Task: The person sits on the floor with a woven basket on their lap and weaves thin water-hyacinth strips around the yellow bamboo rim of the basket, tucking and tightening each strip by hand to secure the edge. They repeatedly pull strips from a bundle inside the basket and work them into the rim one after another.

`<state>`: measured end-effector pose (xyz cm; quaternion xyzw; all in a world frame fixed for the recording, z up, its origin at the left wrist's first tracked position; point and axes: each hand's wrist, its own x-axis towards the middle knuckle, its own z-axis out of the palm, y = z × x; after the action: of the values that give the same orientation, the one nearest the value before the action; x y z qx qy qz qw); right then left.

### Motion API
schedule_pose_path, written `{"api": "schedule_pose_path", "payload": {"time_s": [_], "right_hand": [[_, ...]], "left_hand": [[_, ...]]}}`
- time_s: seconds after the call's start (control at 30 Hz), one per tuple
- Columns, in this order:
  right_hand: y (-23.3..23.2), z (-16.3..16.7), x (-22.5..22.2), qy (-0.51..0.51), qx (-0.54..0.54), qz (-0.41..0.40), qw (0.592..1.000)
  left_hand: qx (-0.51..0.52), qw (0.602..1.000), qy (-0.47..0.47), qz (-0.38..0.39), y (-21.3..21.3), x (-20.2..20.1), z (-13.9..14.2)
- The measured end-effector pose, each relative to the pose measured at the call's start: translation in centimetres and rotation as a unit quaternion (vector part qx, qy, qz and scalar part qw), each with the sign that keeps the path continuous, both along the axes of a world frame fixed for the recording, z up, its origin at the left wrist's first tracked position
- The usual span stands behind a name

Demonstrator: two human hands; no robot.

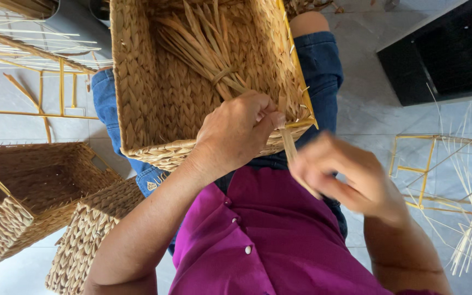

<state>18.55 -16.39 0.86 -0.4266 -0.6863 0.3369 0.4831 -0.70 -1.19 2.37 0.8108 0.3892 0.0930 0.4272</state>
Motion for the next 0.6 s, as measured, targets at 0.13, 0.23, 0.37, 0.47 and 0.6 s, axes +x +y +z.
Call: {"api": "schedule_pose_path", "payload": {"time_s": [0.13,0.23,0.37,0.47,0.6], "right_hand": [[-2.2,0.2,1.5,0.149,-0.057,-0.038,0.986],[-0.9,-1.3,0.5,-0.092,0.01,-0.117,0.989],[0.6,-3.3,-1.2,-0.234,0.088,-0.109,0.962],[-0.2,-4.3,-0.5,-0.033,-0.01,-0.106,0.994],[-2.2,-5.6,1.4,0.137,0.005,-0.157,0.978]], "left_hand": [[-0.009,1.0,-0.011,-0.003,0.2,0.3,0.1],[-0.035,0.997,0.063,-0.001,0.3,0.5,0.0],[0.002,1.0,0.013,-0.005,0.4,0.6,-0.5],[0.054,0.998,-0.013,-0.002,0.0,0.5,-0.7],[0.117,0.992,-0.055,-0.017,-0.7,0.1,-0.5]]}}
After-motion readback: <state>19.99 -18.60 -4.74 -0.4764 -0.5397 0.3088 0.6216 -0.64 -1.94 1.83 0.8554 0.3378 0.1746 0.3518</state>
